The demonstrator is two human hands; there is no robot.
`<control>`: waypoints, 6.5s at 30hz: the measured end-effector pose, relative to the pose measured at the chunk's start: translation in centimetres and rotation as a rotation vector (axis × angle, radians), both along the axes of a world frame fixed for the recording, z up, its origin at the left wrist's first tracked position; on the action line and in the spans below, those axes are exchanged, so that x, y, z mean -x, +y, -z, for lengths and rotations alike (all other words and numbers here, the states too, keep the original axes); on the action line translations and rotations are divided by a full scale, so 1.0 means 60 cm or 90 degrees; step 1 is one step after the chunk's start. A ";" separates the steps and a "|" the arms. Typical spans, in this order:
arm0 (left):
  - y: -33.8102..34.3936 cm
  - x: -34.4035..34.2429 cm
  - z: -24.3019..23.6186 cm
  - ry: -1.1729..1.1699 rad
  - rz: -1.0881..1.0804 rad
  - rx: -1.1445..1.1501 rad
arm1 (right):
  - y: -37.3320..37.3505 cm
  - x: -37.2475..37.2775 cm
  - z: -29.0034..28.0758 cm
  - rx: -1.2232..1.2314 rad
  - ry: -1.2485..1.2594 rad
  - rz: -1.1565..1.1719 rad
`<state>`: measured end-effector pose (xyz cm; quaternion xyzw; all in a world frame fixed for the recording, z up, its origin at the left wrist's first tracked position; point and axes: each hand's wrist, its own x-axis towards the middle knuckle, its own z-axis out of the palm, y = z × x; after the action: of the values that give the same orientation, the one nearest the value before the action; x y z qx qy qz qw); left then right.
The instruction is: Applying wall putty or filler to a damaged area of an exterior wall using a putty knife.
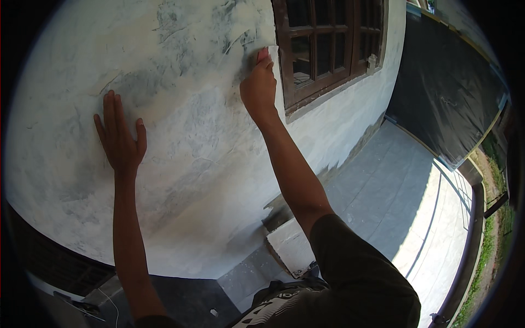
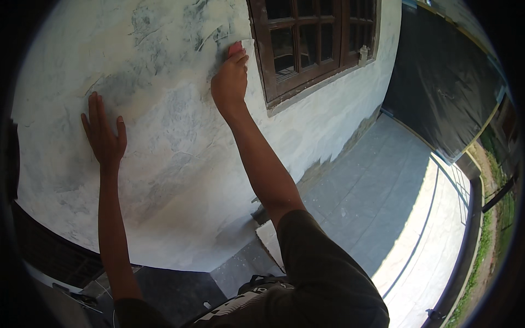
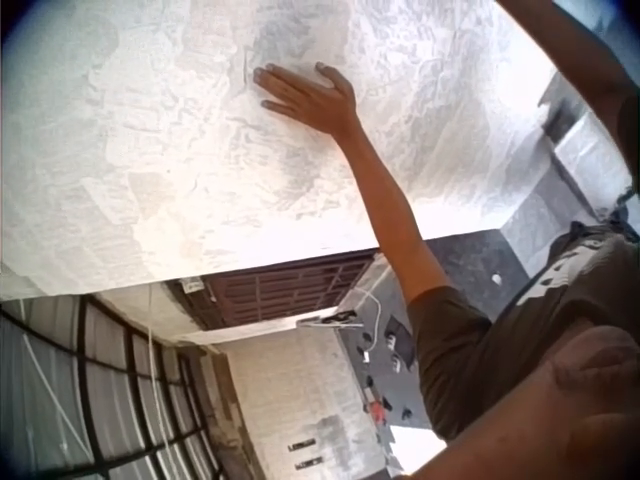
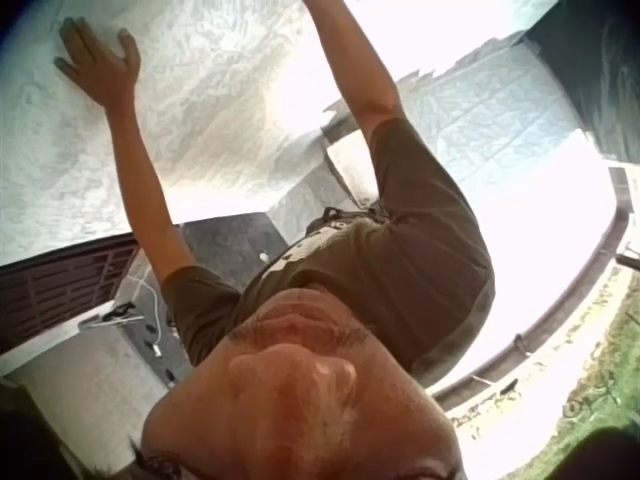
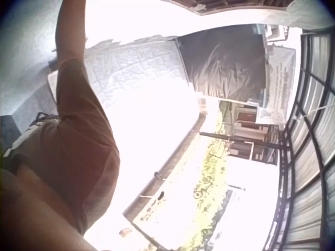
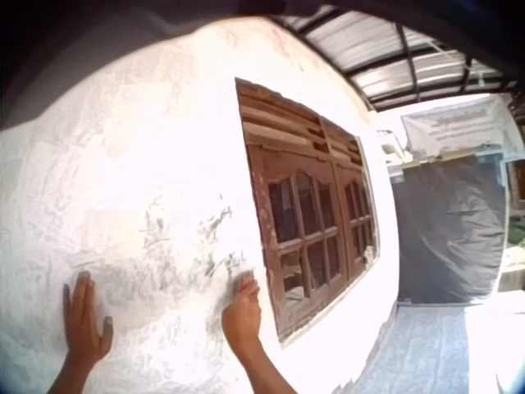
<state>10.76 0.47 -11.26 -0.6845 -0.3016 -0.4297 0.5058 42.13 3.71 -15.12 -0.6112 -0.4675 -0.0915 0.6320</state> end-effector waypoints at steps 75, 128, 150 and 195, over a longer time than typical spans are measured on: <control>0.006 0.009 0.001 -0.003 -0.011 -0.005 | -0.053 -0.129 0.038 -0.310 -0.177 -0.108; 0.007 0.010 0.003 -0.008 0.021 0.006 | -0.049 -0.064 0.006 -0.261 -0.106 -0.051; 0.009 0.007 0.005 -0.014 0.056 0.000 | -0.036 -0.014 0.030 -0.341 -0.157 -0.021; 0.011 0.011 0.000 -0.003 0.038 -0.008 | -0.108 -0.011 0.224 -0.212 -0.101 -0.453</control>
<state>10.11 1.11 -11.28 -0.6890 -0.2795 -0.4485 0.4959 42.81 -2.80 -28.53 -0.2915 -0.6760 0.0117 0.6767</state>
